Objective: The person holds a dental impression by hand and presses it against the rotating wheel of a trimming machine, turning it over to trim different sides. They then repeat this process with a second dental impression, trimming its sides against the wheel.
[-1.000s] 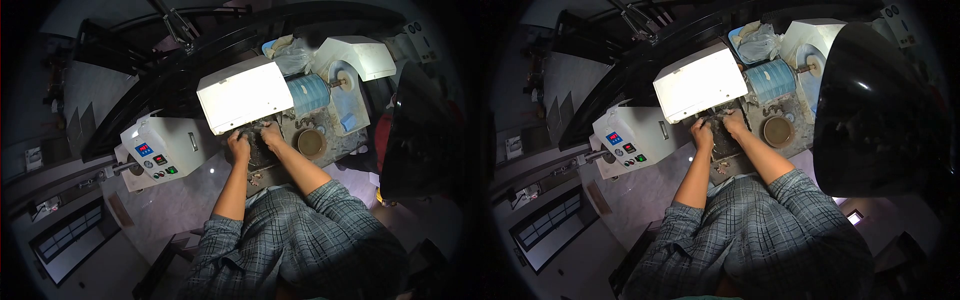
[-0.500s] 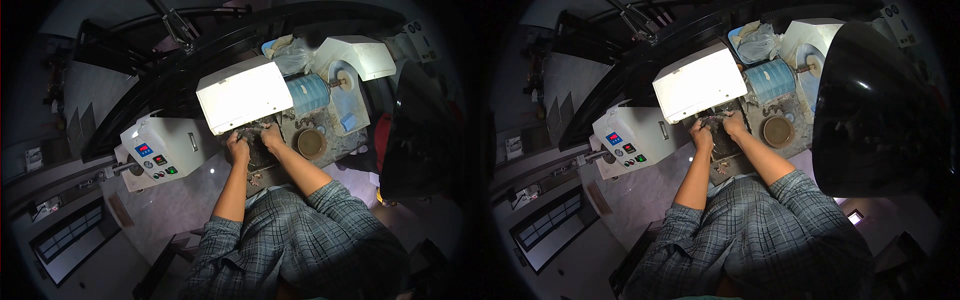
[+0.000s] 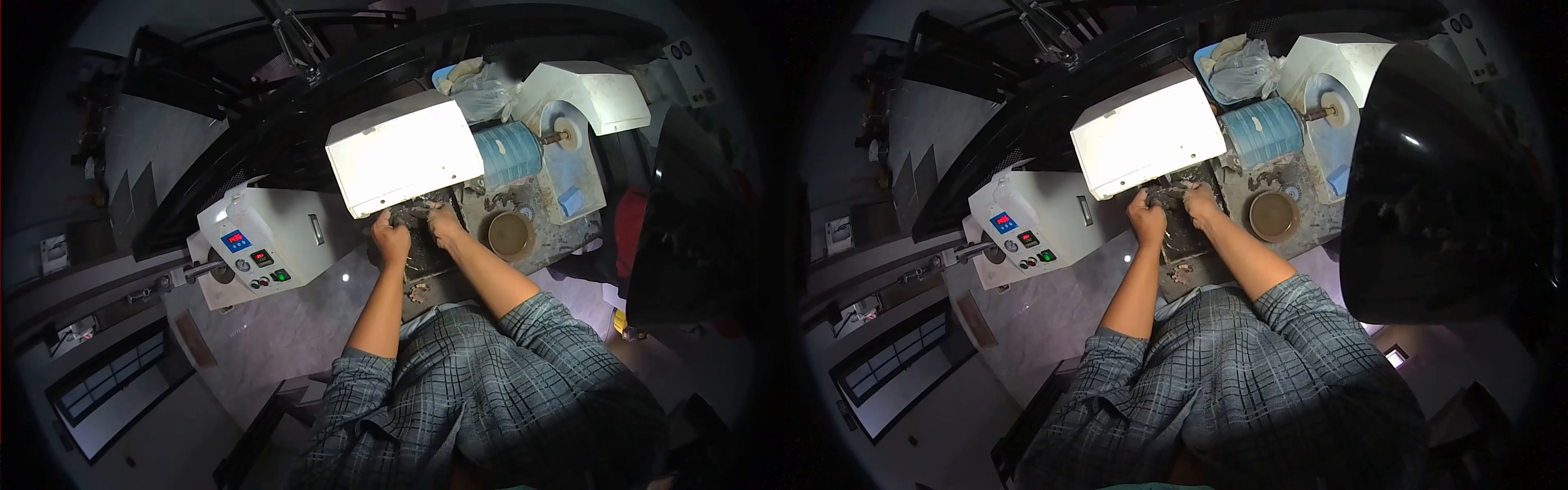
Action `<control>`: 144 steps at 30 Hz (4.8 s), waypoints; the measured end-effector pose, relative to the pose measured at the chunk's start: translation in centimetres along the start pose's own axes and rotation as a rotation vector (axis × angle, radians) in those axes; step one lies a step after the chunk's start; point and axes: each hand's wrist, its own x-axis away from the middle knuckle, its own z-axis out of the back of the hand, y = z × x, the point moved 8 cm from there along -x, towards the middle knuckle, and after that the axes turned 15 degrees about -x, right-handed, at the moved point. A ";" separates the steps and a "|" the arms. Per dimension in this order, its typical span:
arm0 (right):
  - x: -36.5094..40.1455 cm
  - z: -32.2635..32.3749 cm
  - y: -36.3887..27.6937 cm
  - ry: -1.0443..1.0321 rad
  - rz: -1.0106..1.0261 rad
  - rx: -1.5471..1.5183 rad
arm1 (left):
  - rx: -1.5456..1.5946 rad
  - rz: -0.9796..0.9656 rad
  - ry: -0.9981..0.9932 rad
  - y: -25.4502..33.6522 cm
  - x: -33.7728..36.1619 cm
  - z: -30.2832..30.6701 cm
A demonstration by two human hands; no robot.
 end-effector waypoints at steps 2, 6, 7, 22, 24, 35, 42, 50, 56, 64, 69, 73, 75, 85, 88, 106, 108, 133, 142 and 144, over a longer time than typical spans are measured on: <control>-0.6 0.3 0.3 -0.008 0.021 -0.048 | -0.023 0.035 -0.067 0.2 -0.3 -0.1; -2.1 0.8 0.8 -0.008 0.080 -0.108 | -0.093 0.078 -0.062 0.5 -0.5 -0.4; -1.8 0.7 0.4 -0.006 0.080 -0.108 | -0.093 0.078 -0.064 -0.3 -0.3 -0.8; 0.6 -0.2 -2.2 0.005 0.134 0.154 | 0.348 0.618 -0.126 -5.3 1.2 -2.6; 0.4 0.3 -1.7 0.022 0.061 0.060 | 0.113 0.461 -0.312 -2.0 0.2 -1.3; 1.5 -1.0 -3.7 0.042 0.322 0.222 | 0.592 0.631 -0.121 -8.6 2.5 -5.3; -0.8 0.5 -1.2 0.047 0.267 0.194 | 0.588 0.660 -0.080 -7.7 2.8 -4.9; 2.0 -1.2 -3.5 0.061 0.297 0.165 | 0.556 0.687 -0.088 -8.3 2.9 -5.1; 0.0 -0.6 -2.2 -0.027 0.306 0.101 | 0.594 0.642 -0.114 -9.6 2.8 -5.9; 2.0 -1.7 -3.3 -0.026 0.238 0.123 | 0.017 0.307 -0.117 -4.9 1.8 -2.8; 0.2 -0.5 -1.9 0.002 0.230 0.192 | 0.098 0.353 -0.163 -6.1 1.9 -3.8; 2.0 -1.3 -3.6 0.010 0.260 0.135 | 0.052 0.398 -0.137 -5.1 2.0 -3.0; 1.0 -0.4 -2.7 0.044 0.217 0.188 | 0.095 0.408 -0.140 -5.3 2.0 -3.2; 2.0 -1.7 -3.9 -0.016 0.258 0.204 | 0.221 0.527 -0.121 -6.5 2.5 -3.7; 4.1 -2.6 -5.5 0.029 0.272 0.188 | 0.468 0.580 -0.085 -9.2 3.1 -5.5; 1.3 -1.7 -2.2 -0.065 0.175 0.017 | 0.214 0.497 -0.118 -5.5 2.4 -2.7; 2.5 -2.0 -3.5 -0.017 0.173 0.057 | 0.197 0.500 -0.148 -6.4 2.3 -3.5; 0.1 -0.2 -1.3 -0.009 0.107 0.162 | 0.120 0.345 -0.040 -7.1 1.6 -4.6; -3.1 0.0 0.6 -0.142 0.166 0.201 | -0.054 0.180 0.144 -4.9 1.4 -1.9; -4.5 0.8 2.3 -0.147 0.235 0.492 | 0.029 0.176 -0.041 -3.2 1.1 -0.5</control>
